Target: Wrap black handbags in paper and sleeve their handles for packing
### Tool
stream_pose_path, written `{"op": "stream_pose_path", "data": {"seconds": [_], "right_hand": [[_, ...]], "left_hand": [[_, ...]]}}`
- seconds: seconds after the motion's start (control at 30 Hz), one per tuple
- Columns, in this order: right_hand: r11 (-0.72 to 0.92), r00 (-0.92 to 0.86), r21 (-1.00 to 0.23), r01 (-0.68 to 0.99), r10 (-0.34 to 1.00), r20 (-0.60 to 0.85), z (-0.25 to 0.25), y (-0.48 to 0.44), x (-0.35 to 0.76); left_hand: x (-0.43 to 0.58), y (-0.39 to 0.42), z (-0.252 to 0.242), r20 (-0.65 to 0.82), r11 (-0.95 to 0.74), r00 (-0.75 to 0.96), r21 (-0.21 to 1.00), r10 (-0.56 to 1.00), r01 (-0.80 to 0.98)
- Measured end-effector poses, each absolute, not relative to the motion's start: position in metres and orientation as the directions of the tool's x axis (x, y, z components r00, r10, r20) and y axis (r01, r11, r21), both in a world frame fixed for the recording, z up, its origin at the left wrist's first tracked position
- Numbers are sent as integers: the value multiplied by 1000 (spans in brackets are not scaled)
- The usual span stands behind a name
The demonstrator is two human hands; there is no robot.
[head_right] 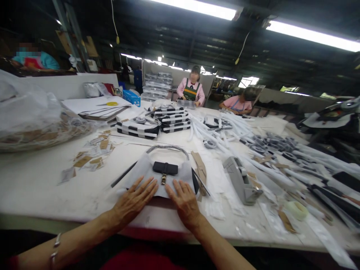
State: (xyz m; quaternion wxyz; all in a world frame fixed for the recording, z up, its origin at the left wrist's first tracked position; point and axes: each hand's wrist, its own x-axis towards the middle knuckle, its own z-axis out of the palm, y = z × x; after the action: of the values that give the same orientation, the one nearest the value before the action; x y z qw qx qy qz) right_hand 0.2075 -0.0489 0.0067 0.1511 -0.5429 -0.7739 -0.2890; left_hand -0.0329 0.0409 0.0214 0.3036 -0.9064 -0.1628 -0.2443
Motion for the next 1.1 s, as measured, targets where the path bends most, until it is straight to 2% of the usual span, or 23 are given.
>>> {"op": "stream_pose_path", "data": {"seconds": [0.2,0.37,0.57,0.87,1.1], "right_hand": [[187,-333,296,937,737,589,3,-46,205],[174,-294,260,950,785,546,10,-48,199],[164,-215,148,975,860,464,35,-52,198],[130,-237,230,964,810,536,47,-43,216],[147,-264,249,957,796,545,58,-30,222]], "left_hand": [[-10,39,12,540,-650,819,-555,194,520],[-12,48,22,481,-697,865,-571,145,434],[-6,52,68,370,-823,906,-436,203,363],[14,69,116,216,-913,949,-292,228,286],[14,81,136,159,-926,946,-210,284,313]]}}
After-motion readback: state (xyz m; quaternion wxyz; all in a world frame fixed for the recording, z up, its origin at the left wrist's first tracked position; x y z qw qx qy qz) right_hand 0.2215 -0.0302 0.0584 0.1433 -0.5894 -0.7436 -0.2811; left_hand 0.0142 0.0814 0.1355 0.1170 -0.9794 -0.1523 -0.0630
